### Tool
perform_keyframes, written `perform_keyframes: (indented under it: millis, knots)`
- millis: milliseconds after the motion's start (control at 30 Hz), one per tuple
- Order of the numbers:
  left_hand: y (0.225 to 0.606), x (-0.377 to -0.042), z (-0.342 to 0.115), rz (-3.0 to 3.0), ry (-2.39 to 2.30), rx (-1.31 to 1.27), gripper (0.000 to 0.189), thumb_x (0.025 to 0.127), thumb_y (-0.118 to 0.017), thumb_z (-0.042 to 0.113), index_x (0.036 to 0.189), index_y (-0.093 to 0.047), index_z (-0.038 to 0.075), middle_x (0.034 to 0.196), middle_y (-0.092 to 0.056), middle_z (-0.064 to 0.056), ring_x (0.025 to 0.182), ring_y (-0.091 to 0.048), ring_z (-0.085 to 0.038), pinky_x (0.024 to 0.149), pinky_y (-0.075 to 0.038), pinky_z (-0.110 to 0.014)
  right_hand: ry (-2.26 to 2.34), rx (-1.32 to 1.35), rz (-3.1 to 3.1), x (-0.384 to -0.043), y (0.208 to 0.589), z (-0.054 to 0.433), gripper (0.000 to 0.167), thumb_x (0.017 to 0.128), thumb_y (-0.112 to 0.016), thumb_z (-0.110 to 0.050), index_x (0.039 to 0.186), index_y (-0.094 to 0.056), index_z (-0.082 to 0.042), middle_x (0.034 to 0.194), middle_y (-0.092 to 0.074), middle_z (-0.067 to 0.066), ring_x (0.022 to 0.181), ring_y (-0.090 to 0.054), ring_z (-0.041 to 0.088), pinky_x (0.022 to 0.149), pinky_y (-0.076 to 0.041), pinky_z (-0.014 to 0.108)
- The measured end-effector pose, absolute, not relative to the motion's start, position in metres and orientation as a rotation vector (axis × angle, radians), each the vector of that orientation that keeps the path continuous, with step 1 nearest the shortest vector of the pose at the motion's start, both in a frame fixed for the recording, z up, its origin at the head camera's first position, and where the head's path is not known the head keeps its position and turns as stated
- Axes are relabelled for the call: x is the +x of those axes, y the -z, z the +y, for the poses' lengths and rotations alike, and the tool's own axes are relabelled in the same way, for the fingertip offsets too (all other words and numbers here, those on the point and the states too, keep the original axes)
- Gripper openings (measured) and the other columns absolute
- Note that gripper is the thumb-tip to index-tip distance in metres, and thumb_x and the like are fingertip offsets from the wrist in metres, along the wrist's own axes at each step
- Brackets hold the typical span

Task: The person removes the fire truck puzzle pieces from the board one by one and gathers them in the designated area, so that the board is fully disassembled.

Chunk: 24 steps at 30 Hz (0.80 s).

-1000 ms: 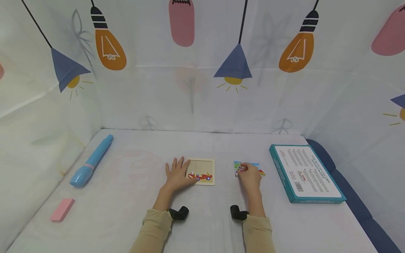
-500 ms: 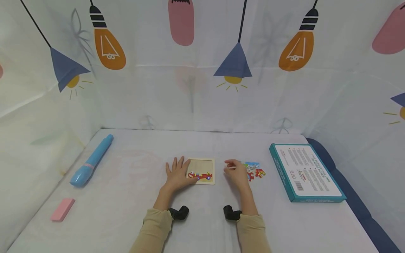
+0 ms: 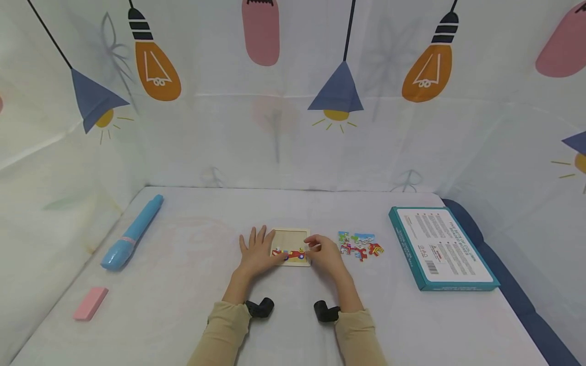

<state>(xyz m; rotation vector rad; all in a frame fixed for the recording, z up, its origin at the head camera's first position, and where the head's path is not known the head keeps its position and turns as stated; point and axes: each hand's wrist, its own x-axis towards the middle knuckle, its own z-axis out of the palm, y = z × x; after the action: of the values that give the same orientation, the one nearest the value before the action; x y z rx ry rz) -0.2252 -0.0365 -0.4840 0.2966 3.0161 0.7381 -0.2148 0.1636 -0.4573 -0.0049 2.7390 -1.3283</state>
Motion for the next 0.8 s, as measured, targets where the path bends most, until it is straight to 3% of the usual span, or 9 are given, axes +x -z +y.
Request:
perform_keyframes:
  millis: [200,333,600,800]
  knots:
    - [0.483,-0.225,-0.035,3.030,-0.705,0.276,0.084,0.074,-0.060,0.062,0.140,-0.040,0.013,0.149,-0.026,-0.015,0.139,-0.011,-0.039,0.104,0.001,-0.063,1.040,-0.169,2.822,-0.214,0.460,0.156,0.040,0.070,-0.079,-0.014,0.107,-0.066,-0.008,0.098,-0.052,0.010,0.086,-0.049,0.023,0.078,-0.044,0.042]
    - [0.482,-0.224,-0.033,3.025,-0.716,0.251,0.085,0.073,-0.062,0.061,0.140,-0.041,0.014,0.150,-0.026,-0.014,0.139,-0.011,-0.038,0.104,0.001,-0.064,0.978,-0.183,2.821,-0.217,0.461,0.154,0.039,0.069,-0.081,-0.015,0.103,-0.064,-0.010,0.098,-0.048,0.010,0.088,-0.048,0.024,0.082,-0.043,0.044]
    - [0.480,-0.225,-0.032,3.010,-0.698,0.232,0.085,0.073,-0.062,0.062,0.141,-0.039,0.015,0.151,-0.024,-0.013,0.140,-0.009,-0.037,0.105,0.003,-0.063,1.126,-0.204,2.780,-0.218,0.457,0.151,0.036,0.068,-0.076,0.000,0.096,-0.055,-0.009,0.090,-0.055,0.007,0.079,-0.050,0.020,0.071,-0.043,0.036]
    - [0.484,-0.226,-0.032,3.014,-0.679,0.234,0.085,0.074,-0.061,0.062,0.141,-0.039,0.014,0.151,-0.024,-0.013,0.140,-0.009,-0.037,0.105,0.002,-0.063,1.299,-0.185,2.697,-0.215,0.454,0.157,0.027,0.077,-0.066,0.002,0.100,-0.057,-0.010,0.084,-0.059,0.005,0.073,-0.049,0.017,0.061,-0.040,0.029]
